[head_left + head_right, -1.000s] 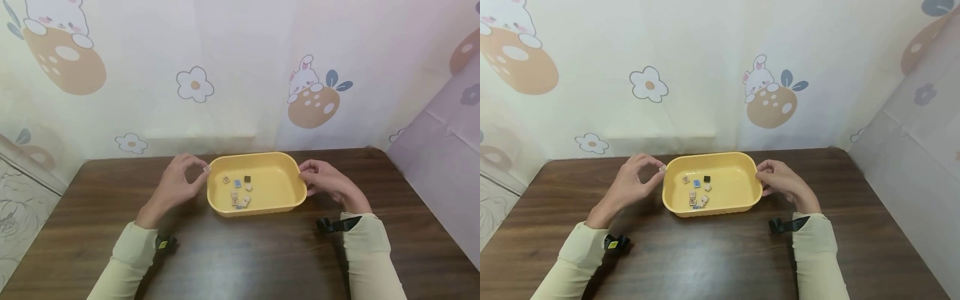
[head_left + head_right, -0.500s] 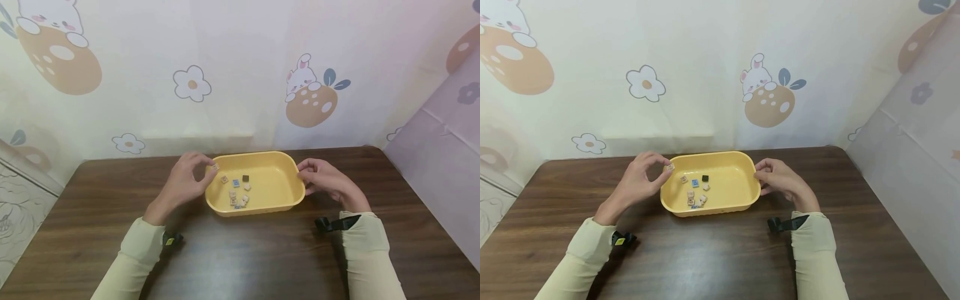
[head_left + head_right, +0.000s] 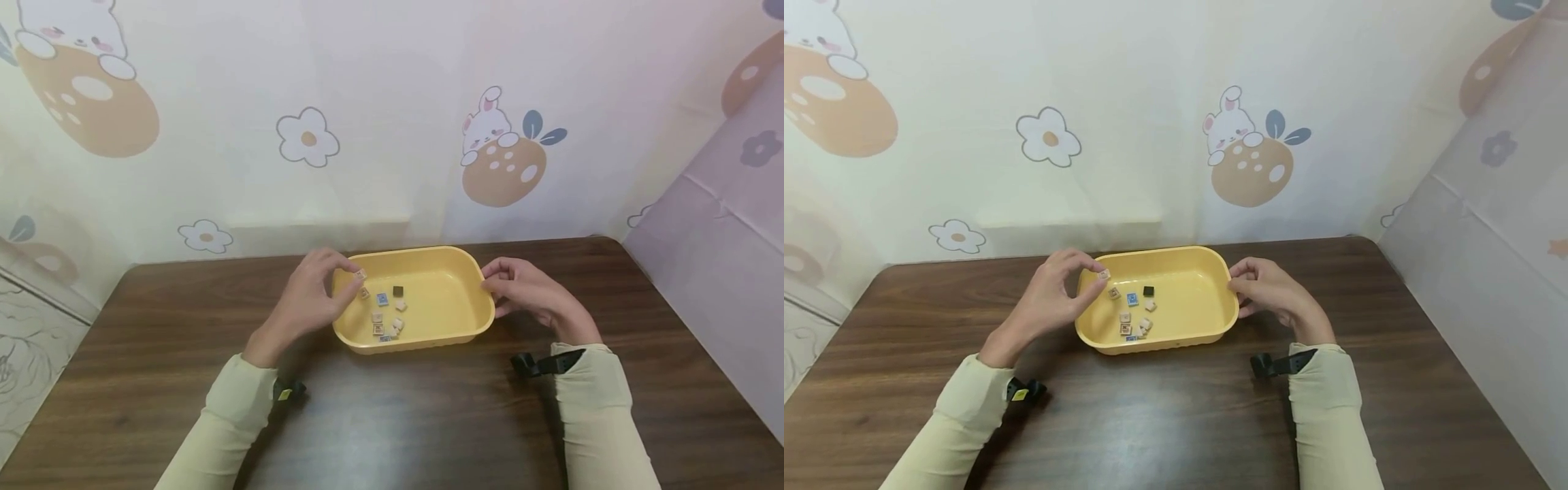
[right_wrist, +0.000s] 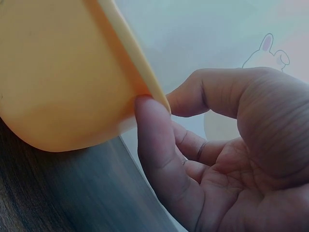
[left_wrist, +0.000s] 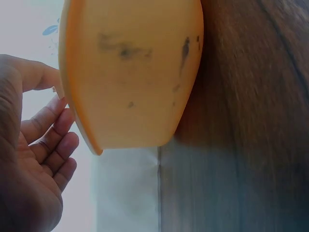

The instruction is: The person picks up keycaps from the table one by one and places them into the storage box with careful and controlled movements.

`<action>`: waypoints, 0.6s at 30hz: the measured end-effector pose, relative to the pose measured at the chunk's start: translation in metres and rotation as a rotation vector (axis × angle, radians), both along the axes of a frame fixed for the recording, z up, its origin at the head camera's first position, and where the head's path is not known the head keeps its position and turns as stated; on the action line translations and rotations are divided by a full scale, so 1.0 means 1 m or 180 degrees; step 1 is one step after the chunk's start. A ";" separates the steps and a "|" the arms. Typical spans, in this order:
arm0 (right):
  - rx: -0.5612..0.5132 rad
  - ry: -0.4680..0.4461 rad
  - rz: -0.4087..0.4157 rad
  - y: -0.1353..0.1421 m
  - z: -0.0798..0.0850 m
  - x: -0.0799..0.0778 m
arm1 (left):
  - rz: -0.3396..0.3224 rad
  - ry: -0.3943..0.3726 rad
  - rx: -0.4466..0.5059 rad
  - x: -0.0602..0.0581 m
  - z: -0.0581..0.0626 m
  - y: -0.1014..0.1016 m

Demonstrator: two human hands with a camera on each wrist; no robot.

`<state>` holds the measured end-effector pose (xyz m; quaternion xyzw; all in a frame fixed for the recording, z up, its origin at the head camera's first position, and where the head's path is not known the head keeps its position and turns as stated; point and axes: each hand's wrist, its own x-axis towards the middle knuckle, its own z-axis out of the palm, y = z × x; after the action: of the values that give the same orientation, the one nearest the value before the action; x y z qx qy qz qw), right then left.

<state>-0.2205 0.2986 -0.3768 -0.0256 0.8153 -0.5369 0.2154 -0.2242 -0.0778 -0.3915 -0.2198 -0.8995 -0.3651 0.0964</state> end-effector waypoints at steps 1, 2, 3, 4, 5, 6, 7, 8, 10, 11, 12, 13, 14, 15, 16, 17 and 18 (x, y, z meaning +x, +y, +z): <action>0.0001 -0.0001 0.0003 0.000 0.000 0.000 | -0.0003 0.0002 0.0009 0.000 0.000 0.001; 0.0002 -0.0002 0.0006 -0.001 0.000 -0.001 | -0.0002 0.0001 0.0015 0.001 0.000 0.002; 0.0011 0.0003 0.0010 -0.001 0.000 -0.001 | -0.0005 0.0007 0.0024 0.001 0.000 0.002; 0.0017 0.0007 0.0012 -0.001 0.000 -0.001 | -0.0007 0.0009 0.0034 0.001 0.000 0.003; 0.0019 0.0008 0.0014 -0.001 0.000 -0.001 | -0.0009 0.0009 0.0043 0.001 0.000 0.004; 0.0022 0.0009 0.0016 -0.001 0.000 -0.001 | -0.0021 0.0014 0.0055 0.001 0.000 0.005; 0.0023 0.0011 0.0018 -0.001 0.000 -0.001 | -0.0038 0.0022 0.0070 0.000 -0.001 0.006; 0.0022 0.0013 0.0018 -0.001 0.000 -0.002 | -0.0057 0.0024 0.0079 0.000 -0.001 0.008; 0.0024 0.0015 0.0004 0.000 0.000 -0.001 | -0.0113 0.0044 0.0094 -0.002 -0.003 0.012; 0.0027 0.0021 0.0002 0.001 -0.001 -0.001 | -0.0141 0.0053 0.0094 -0.002 -0.004 0.014; 0.0029 0.0025 -0.0004 0.001 -0.001 -0.001 | -0.0167 0.0064 0.0092 -0.003 -0.004 0.015; 0.0026 0.0027 -0.0005 0.002 -0.001 -0.001 | -0.0195 0.0074 0.0089 -0.003 -0.005 0.017; 0.0023 0.0031 0.0001 0.002 -0.002 -0.001 | -0.0214 0.0077 0.0080 -0.003 -0.005 0.018; 0.0025 0.0035 0.0001 0.002 -0.002 -0.001 | -0.0231 0.0080 0.0078 -0.003 -0.005 0.019; 0.0020 0.0034 0.0003 0.003 -0.002 -0.001 | -0.0242 0.0079 0.0077 -0.003 -0.005 0.021; 0.0013 0.0039 0.0016 0.003 -0.002 -0.001 | -0.0248 0.0082 0.0069 -0.003 -0.005 0.022; 0.0007 0.0032 0.0018 0.003 -0.003 -0.001 | -0.0265 0.0081 0.0075 -0.003 -0.005 0.023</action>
<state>-0.2213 0.3015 -0.3795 -0.0304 0.8169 -0.5352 0.2129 -0.2272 -0.0544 -0.3964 -0.2605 -0.8839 -0.3766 0.0952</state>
